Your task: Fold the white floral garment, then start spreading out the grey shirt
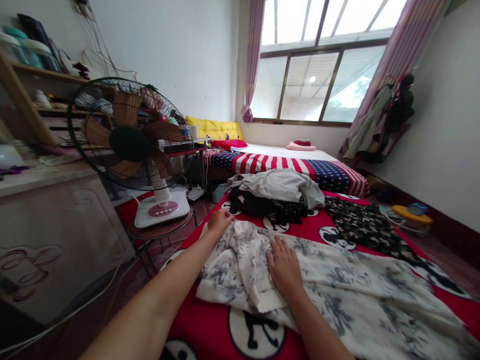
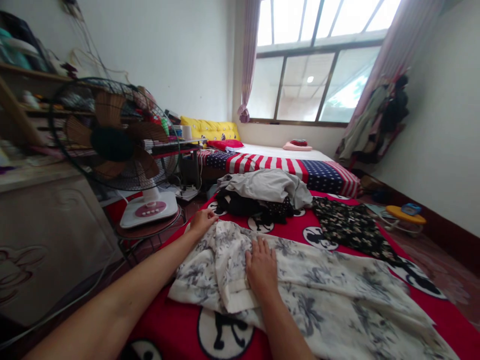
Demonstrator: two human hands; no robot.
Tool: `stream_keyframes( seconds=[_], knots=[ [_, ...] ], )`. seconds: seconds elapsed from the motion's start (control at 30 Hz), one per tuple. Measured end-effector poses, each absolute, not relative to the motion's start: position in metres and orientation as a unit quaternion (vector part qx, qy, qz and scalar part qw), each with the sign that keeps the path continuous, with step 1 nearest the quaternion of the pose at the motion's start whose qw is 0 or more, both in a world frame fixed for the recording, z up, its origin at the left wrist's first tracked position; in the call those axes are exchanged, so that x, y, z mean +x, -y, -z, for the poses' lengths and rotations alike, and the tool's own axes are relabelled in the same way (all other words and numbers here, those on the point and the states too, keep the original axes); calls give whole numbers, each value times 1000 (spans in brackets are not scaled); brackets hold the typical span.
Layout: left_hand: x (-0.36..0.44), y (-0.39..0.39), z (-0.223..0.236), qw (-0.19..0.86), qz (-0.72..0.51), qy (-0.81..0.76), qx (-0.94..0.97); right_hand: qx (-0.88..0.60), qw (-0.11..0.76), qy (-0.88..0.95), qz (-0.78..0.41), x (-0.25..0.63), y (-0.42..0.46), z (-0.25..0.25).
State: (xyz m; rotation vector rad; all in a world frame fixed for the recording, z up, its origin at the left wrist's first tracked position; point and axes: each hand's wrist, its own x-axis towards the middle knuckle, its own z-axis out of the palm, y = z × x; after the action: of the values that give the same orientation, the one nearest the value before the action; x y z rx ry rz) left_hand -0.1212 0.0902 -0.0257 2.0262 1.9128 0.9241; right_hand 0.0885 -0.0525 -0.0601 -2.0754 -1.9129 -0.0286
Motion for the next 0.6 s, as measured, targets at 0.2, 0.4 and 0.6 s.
stream_keyframes(
  seconds=[0.2, 0.4, 0.6],
  knots=[
    [-94, -74, 0, 105, -360, -576, 726, -723, 165, 671, 4, 87, 53, 58],
    [-17, -23, 1, 202, -333, -388, 835, -720, 181, 670, -5, 87, 57, 55],
    [2, 3, 53, 230, -326, -370, 839, -708, 243, 662, -40, 93, 54, 57]
  ],
)
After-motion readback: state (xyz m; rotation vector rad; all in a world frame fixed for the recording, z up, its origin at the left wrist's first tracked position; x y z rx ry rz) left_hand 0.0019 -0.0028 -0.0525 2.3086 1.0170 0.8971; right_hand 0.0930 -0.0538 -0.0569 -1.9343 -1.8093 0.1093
